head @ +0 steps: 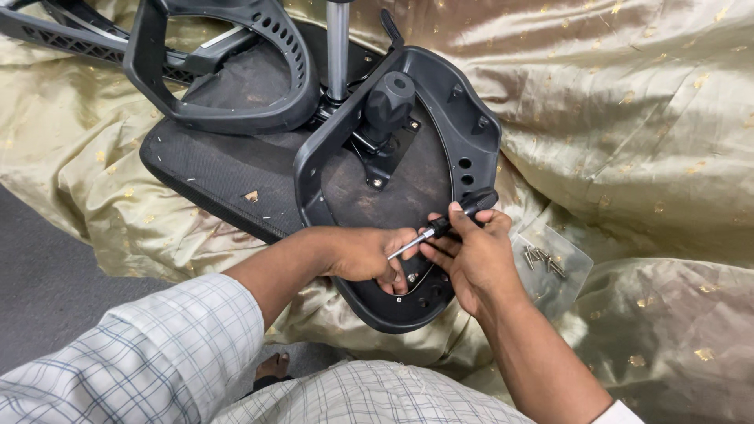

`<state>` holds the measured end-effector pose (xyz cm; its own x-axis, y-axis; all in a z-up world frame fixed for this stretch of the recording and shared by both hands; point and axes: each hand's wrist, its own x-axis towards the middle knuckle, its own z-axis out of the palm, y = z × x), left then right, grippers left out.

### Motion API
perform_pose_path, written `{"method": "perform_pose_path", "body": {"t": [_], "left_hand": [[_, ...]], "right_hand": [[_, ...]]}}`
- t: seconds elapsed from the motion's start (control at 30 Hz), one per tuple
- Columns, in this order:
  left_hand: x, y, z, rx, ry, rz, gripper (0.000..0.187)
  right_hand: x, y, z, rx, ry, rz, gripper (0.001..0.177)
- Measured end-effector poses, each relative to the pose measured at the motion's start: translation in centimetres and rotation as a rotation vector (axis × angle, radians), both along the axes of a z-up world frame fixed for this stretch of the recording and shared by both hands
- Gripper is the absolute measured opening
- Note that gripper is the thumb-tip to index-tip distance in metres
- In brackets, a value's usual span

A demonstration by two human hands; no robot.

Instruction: The person uses a screwdriver to fasten screws into a black plastic chair frame, securing it to the chair base. They then pick up a second identical frame and begin attaching it to the same base.

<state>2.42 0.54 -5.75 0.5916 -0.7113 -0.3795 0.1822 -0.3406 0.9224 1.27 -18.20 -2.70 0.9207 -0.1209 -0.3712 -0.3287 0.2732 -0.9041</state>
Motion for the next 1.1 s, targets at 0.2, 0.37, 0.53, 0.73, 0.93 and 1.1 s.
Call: {"method": "perform_pose_path", "body": {"t": [0.2, 0.37, 0.53, 0.73, 0.93, 1.1], "left_hand": [[-1.7, -0.1, 3.7, 0.215, -0.206, -0.070, 0.049], [-3.4, -1.0, 7.5, 0.618, -0.274, -0.060, 0.058], [-5.1, -1.4, 8.6, 0.843, -0.303, -0.125, 0.066], [-5.4, 0.0, 7.1, 0.865, -0.421, -0.233, 0.080], [-4.8, 0.8, 6.1, 0.742, -0.595, -0.334, 0.064], [-4.7, 1.4, 6.1, 0.740, -0.680, -0.377, 0.068]], "right_hand": [[0.6, -0.7, -0.2, 0.152, -0.191, -0.058, 0.047], [0.2, -2.5, 1.0, 0.186, -0.349, -0.027, 0.065], [-0.9, -3.6, 2.7, 0.173, -0.429, 0.017, 0.077], [-1.9, -3.3, 4.2, 0.120, -0.430, -0.002, 0.083], [-3.6, -1.6, 5.1, -0.118, -0.651, -0.003, 0.088], [-5.4, -0.3, 5.7, -0.235, -0.683, -0.049, 0.086]]}}
